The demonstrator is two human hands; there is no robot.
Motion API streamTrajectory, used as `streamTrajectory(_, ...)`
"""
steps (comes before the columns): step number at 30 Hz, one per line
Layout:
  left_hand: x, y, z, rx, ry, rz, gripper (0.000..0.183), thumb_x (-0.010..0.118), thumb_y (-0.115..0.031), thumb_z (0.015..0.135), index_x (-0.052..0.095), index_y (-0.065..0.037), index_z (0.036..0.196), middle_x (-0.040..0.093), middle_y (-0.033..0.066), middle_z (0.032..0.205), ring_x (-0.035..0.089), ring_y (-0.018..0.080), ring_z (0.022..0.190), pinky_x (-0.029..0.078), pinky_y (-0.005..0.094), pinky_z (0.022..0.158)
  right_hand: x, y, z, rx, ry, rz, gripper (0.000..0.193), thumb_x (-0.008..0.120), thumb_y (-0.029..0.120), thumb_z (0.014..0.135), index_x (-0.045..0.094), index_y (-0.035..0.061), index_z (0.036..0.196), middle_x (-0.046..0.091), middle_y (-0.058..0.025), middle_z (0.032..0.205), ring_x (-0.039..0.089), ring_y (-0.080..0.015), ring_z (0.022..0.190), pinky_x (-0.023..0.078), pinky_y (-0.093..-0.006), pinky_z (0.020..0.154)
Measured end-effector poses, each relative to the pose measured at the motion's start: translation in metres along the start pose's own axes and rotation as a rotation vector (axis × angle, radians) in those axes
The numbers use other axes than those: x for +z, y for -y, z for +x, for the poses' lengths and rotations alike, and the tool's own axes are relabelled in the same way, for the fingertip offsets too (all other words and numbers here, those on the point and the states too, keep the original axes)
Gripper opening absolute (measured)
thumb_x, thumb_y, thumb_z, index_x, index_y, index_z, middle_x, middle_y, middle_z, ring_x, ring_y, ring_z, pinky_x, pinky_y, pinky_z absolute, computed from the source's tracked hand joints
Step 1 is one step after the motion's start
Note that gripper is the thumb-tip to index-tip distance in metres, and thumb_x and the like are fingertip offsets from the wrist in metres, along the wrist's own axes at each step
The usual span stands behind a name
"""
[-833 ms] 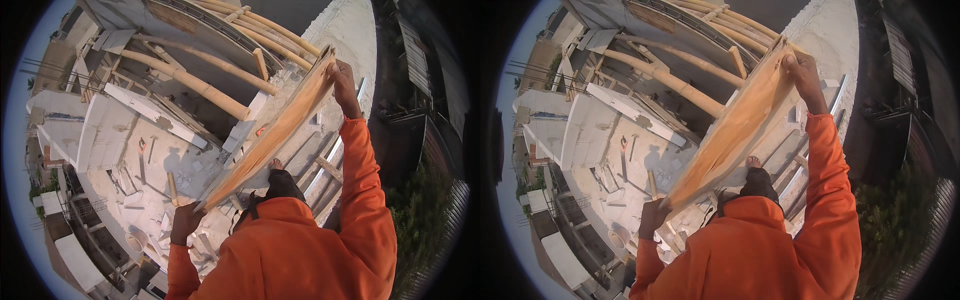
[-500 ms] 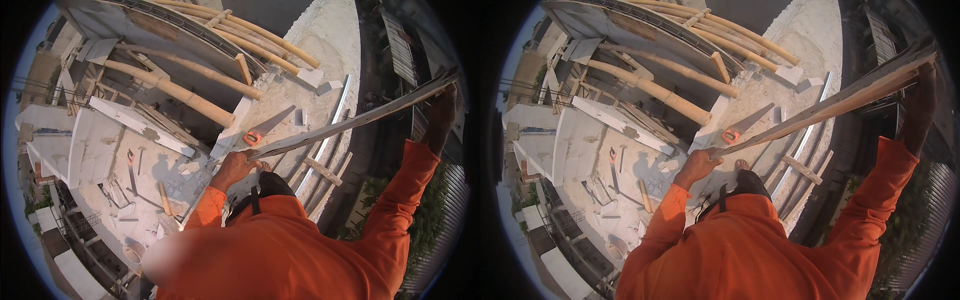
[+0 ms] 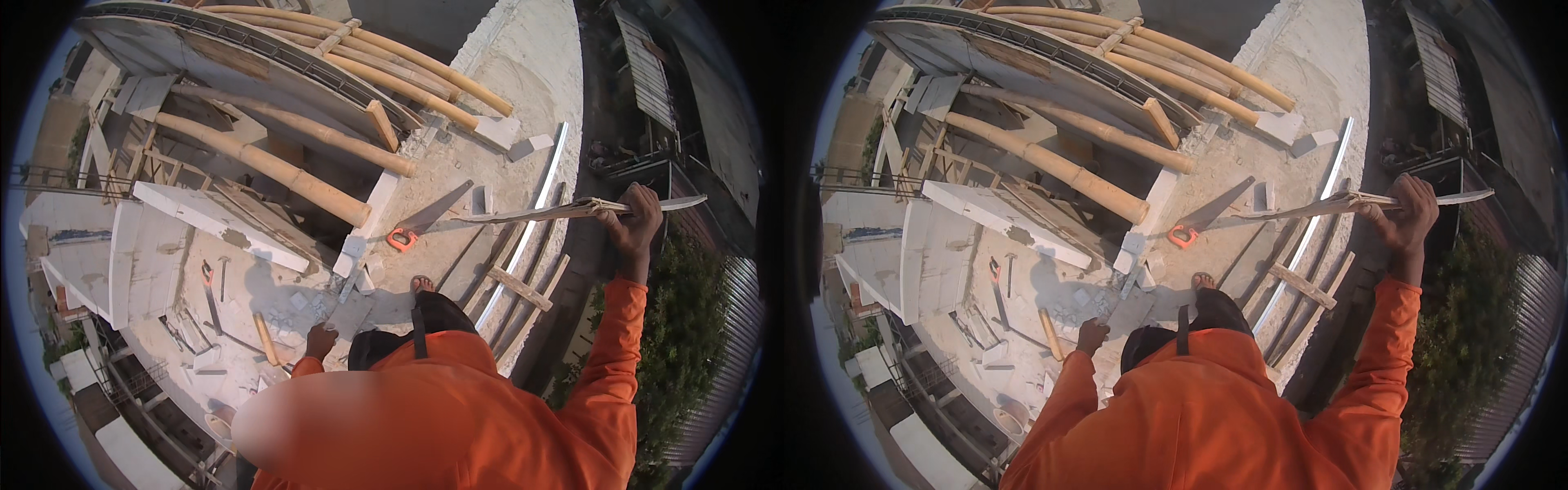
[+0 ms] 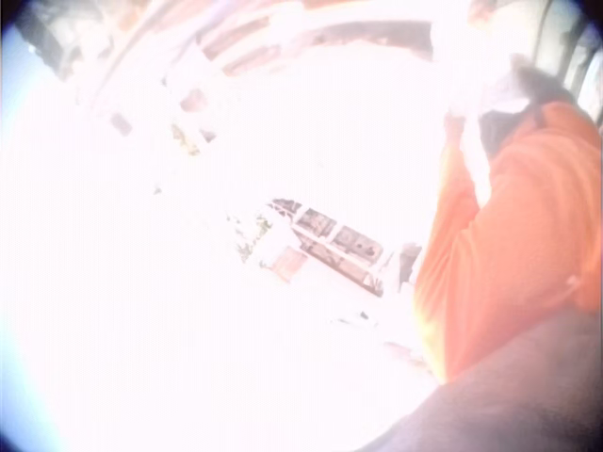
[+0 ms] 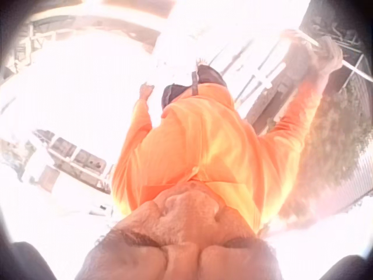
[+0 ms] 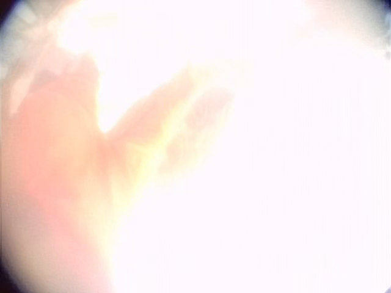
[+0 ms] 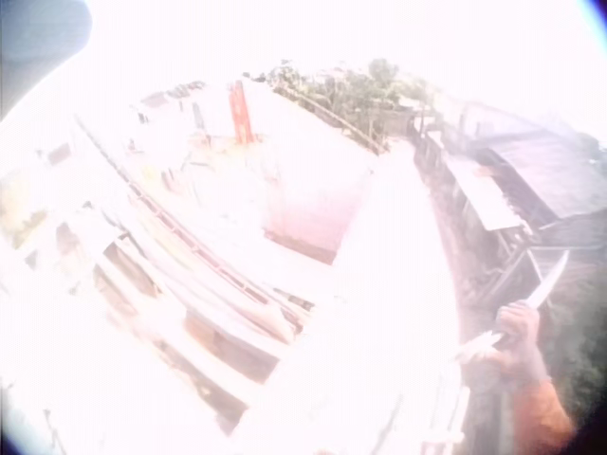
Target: The person picks up a hand saw and a piece of plywood on a construction site. They walk across bamboo scaffolding to a work area, position the plywood, and begin sawing it into smaller pieces.
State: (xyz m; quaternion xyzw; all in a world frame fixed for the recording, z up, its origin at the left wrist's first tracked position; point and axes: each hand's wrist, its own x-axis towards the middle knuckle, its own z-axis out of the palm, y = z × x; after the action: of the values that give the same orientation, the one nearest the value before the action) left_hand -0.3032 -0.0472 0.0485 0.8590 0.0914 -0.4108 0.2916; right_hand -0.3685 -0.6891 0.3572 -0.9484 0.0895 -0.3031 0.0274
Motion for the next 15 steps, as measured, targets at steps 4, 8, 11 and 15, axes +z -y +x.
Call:
streamTrajectory(4,-0.006,0.008,-0.003,-0.199,0.033,-0.150,0.027,0.063,-0.014,0.073,0.066,-0.002,0.097,0.064,0.0070,0.077,0.063,0.0154,0.058,0.045,0.0287,0.044,0.011,-0.003,-0.001,0.026,-0.021,-0.046,0.069,0.069,0.065,0.068,0.041,0.0030,0.061,0.038,-0.0086,0.061,0.045,-0.0287,0.057,0.035,-0.0358,0.055)
streamTrajectory(8,0.004,-0.012,0.034,-0.126,0.083,-0.112,0.022,0.063,-0.014,0.074,0.065,-0.003,0.092,0.064,0.0065,0.077,0.062,0.0144,0.058,0.044,0.0275,0.043,0.006,-0.001,0.013,0.105,0.017,-0.069,0.070,0.064,0.069,0.071,0.044,0.0020,0.065,0.039,-0.0087,0.062,0.045,-0.0287,0.060,0.036,-0.0371,0.059)
streamTrajectory(11,0.021,-0.033,0.065,0.017,0.113,-0.109,0.024,0.063,-0.016,0.075,0.067,-0.003,0.095,0.065,0.0068,0.078,0.064,0.0159,0.061,0.047,0.0275,0.047,0.007,-0.011,0.009,0.193,0.079,-0.069,0.073,0.057,0.072,0.075,0.044,0.0010,0.066,0.039,-0.0083,0.064,0.045,-0.0262,0.063,0.036,-0.0367,0.061)
streamTrajectory(15,0.056,-0.047,0.123,0.199,0.143,0.011,0.032,0.064,-0.021,0.075,0.068,-0.003,0.101,0.068,0.0153,0.090,0.065,0.0270,0.081,0.050,0.0348,0.070,-0.018,-0.080,-0.034,0.328,-0.034,0.087,0.075,0.030,0.070,0.090,0.046,-0.0001,0.067,0.043,-0.0058,0.067,0.043,-0.0200,0.067,0.036,-0.0343,0.065)
